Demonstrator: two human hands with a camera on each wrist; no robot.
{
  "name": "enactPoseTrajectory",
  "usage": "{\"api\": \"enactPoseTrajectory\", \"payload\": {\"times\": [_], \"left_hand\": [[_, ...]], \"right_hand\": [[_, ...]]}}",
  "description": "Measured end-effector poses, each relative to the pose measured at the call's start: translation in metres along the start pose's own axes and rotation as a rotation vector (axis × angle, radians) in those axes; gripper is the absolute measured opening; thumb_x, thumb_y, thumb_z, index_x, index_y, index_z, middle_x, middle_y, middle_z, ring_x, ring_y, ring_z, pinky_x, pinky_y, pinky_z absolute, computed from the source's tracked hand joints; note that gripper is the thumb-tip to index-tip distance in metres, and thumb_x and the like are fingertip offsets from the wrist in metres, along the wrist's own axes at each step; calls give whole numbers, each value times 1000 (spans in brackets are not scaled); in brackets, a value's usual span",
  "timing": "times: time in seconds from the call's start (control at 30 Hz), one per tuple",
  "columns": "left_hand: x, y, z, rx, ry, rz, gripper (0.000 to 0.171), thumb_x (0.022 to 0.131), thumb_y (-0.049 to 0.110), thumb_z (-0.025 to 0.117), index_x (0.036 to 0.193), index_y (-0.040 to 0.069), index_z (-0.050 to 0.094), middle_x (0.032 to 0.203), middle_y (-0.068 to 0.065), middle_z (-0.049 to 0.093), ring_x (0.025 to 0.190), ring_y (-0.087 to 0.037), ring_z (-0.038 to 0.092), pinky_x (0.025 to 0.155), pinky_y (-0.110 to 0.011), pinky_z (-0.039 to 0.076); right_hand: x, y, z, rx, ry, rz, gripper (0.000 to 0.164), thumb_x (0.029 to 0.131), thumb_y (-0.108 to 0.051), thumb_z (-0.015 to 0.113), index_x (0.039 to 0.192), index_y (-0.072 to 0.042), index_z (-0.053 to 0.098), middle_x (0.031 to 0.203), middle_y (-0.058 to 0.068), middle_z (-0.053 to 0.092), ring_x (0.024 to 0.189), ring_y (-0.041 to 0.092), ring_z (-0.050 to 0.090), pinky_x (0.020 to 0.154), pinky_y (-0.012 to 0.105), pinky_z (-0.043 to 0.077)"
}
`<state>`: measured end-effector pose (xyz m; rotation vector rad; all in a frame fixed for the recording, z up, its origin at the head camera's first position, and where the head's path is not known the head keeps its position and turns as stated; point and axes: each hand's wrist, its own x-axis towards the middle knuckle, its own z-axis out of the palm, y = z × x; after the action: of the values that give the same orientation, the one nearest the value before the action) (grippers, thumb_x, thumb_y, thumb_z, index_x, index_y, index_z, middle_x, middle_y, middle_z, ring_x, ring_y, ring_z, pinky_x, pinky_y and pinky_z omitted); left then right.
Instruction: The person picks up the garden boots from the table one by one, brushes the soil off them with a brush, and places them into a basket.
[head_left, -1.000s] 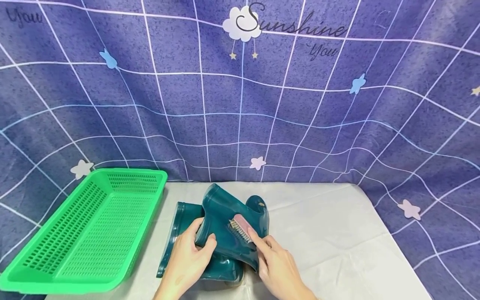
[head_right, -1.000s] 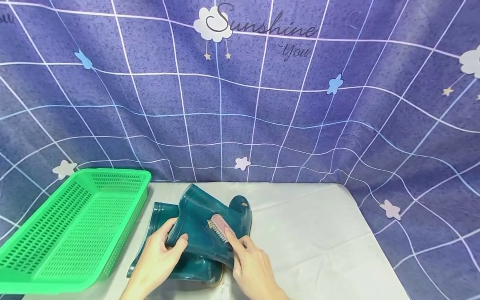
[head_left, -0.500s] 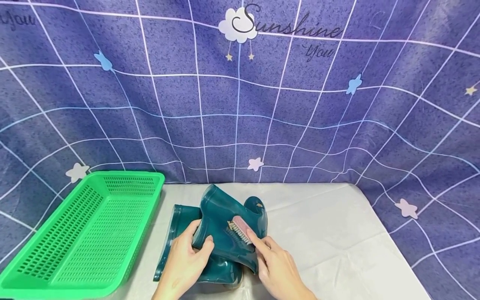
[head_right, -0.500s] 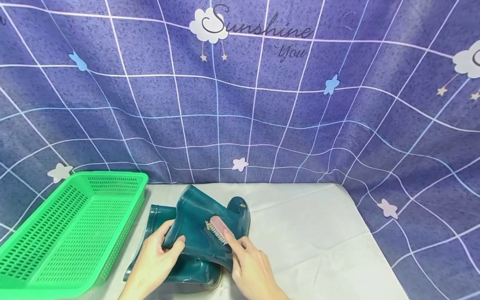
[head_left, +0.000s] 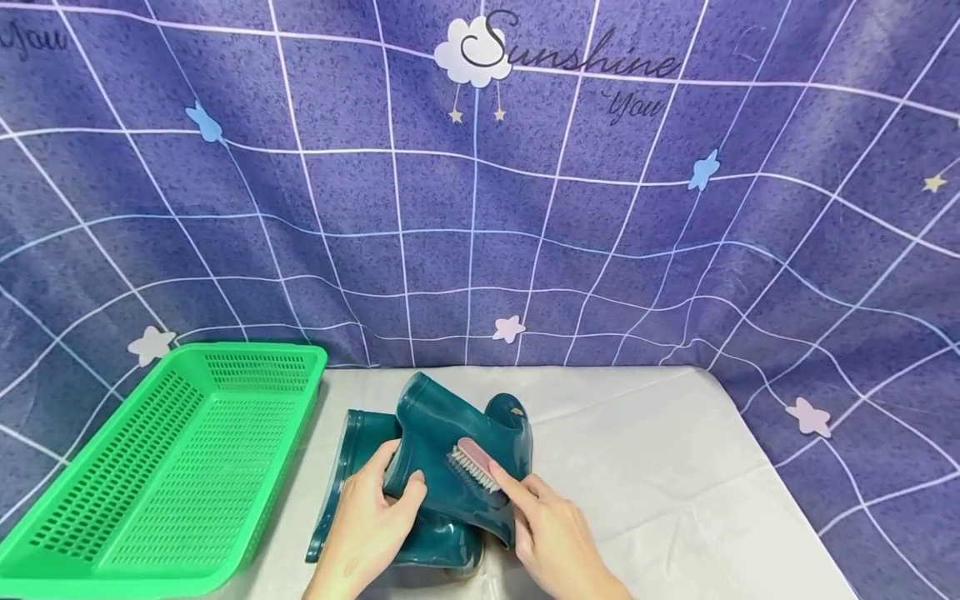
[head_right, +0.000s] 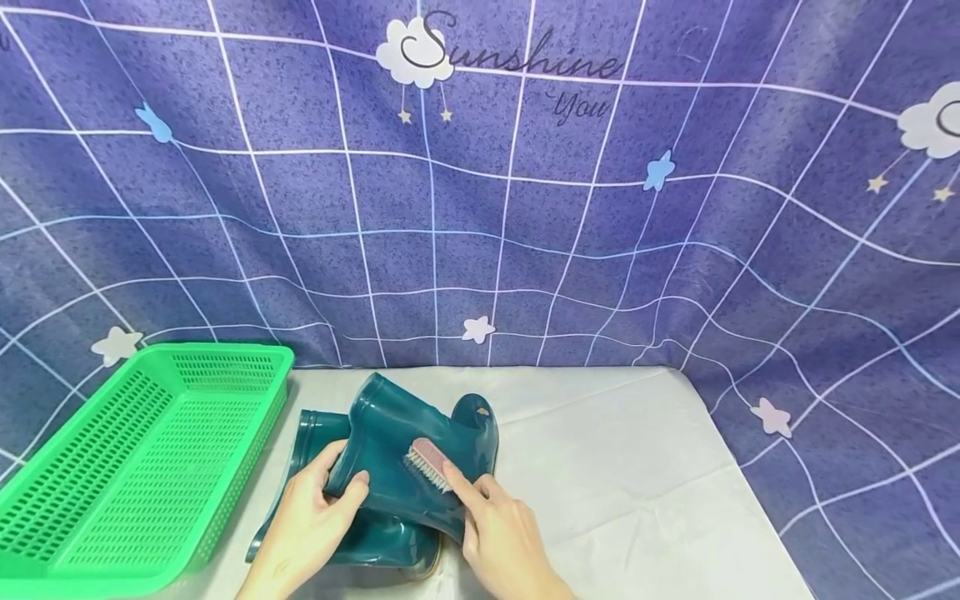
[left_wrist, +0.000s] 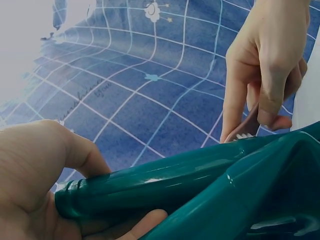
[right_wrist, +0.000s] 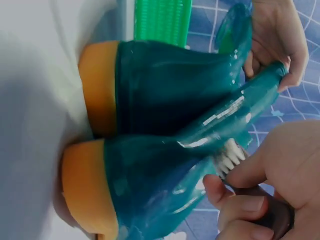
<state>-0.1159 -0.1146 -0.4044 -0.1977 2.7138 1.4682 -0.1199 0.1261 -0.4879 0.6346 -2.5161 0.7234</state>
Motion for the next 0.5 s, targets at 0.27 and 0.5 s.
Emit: {"api": "enactPoseTrajectory", "payload": {"times": [0.27, 0.5], "left_hand": [[1, -2, 0, -4, 4, 11, 58, 103, 28, 66, 156, 8, 51, 98, -5, 74, 59, -16, 60, 72, -33, 51], [-1, 0, 1, -45, -13, 19, 55, 103, 25, 66, 154, 11, 53, 103, -8, 77, 62, -15, 64, 72, -33, 53]], "right_hand": [[2, 1, -13, -48, -38, 117, 69, 87, 1, 73, 144, -38, 68, 87, -9, 64, 54, 2, 31, 48, 21, 31], [1, -1, -6, -22, 92, 6, 71, 87, 4, 72, 147, -34, 66, 90, -10, 66, 60, -4, 37, 51, 16, 35]]}}
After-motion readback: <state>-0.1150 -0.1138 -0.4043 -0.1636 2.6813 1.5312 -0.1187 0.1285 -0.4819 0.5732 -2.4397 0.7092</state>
